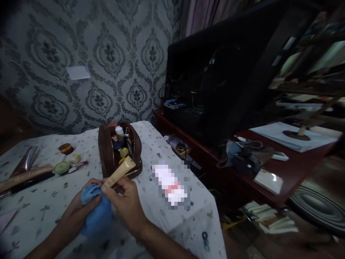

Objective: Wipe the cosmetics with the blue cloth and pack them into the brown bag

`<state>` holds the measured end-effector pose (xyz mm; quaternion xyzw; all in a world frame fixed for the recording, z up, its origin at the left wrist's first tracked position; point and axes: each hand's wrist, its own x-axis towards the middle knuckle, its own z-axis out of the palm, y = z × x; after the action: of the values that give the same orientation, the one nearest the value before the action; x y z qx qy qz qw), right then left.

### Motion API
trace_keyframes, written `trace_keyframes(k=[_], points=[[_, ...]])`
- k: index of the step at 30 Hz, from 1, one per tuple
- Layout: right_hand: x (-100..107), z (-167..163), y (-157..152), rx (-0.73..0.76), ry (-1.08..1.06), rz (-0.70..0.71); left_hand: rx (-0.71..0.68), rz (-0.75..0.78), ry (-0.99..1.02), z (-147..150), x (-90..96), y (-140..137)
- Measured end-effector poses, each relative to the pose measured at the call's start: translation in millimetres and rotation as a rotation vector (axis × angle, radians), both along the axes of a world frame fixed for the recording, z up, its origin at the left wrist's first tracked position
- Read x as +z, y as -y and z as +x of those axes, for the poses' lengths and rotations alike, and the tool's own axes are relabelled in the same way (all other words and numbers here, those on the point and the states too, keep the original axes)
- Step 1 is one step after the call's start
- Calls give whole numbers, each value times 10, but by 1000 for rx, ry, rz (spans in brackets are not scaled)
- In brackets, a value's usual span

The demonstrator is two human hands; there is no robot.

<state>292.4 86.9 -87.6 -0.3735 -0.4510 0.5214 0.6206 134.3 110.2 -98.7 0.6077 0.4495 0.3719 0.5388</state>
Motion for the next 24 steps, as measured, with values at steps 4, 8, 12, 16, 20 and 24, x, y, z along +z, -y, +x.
trace_keyframes(k=[4, 8, 12, 16, 20, 24], points=[[62, 149, 19, -14, -3, 4, -120, 101, -39, 82, 14, 0], [169, 283, -7, -73, -52, -8, -193, 292, -162, 106, 143, -68], [295, 506, -132, -24, -13, -25, -204, 604, -508, 129, 334, -282], [476, 776, -294, -24, 237, 44, -130, 909, -1012, 169, 383, -472], [654, 945, -483, -18, 223, 80, -84, 1010, -1269, 165, 302, -492], [758, 969, -785, -47, 223, 169, -46, 1075, -1282, 117, 223, -473]])
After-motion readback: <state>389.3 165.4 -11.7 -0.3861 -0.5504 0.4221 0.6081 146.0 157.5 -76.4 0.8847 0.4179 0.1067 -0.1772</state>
